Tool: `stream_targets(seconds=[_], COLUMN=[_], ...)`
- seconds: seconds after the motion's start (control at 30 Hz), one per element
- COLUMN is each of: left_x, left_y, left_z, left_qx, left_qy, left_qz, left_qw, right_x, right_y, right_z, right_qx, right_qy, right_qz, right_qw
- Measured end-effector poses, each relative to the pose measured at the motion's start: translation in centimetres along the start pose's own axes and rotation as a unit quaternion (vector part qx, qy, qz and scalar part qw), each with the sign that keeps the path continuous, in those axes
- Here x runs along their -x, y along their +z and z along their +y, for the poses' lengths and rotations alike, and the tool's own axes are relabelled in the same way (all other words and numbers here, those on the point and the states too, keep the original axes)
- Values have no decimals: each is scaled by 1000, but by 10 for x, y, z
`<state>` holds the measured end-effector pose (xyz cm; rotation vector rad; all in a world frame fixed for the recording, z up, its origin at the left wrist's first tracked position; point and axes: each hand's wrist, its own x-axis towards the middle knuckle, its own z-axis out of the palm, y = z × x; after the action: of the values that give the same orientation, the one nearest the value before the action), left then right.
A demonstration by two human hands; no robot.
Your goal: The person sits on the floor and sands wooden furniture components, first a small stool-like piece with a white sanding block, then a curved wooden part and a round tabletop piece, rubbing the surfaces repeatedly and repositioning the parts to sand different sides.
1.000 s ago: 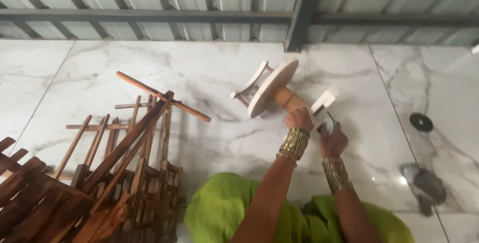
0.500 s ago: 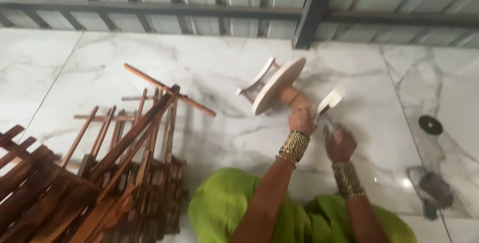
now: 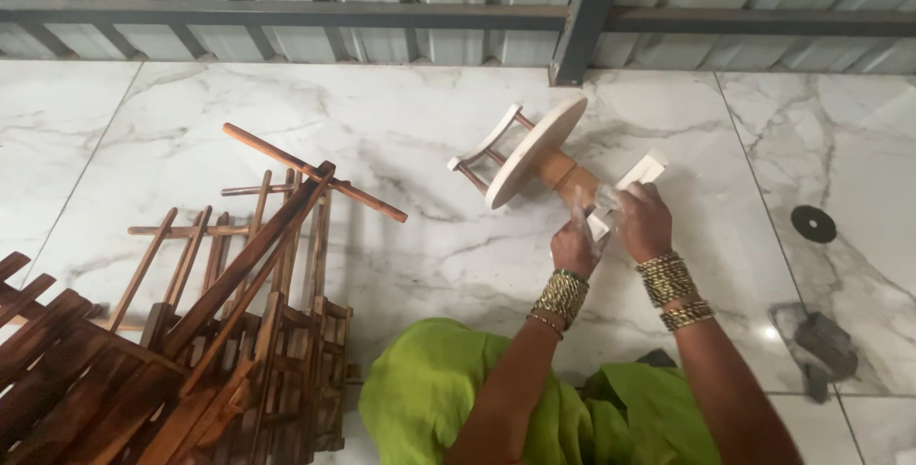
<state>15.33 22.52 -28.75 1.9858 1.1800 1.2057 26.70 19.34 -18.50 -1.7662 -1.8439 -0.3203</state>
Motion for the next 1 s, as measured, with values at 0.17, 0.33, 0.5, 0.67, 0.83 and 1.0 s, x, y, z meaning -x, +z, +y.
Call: stream_targets(seconds=[0.17, 0.33, 0.5, 0.67, 0.83, 1.0], left_x=[-8, -5, -16, -28, -30, -23], left_y=[8, 37, 87, 123, 148, 176], left_z=[-45, -74, -103, -146, -184, -220], left_qx=[24, 28, 5, 11, 11, 12], left_qy=[-17, -6, -5, 29, -22, -12], left_qz=[-21, -32, -41, -22, -41, -40], left_qw=[999, 999, 999, 999, 999, 999], right_x=[18, 51, 36, 58, 75, 96], right_y=[22, 67, 110, 145, 199, 271], right_z=[-1, 1, 55, 75, 116, 146], right_qx=[-211, -61, 58, -84, 15, 90], right_qy=[21, -43, -70, -17, -63, 8], right_qz=[-88, 41, 33, 1, 22, -46], right_qw=[973, 996, 995, 996, 998, 995])
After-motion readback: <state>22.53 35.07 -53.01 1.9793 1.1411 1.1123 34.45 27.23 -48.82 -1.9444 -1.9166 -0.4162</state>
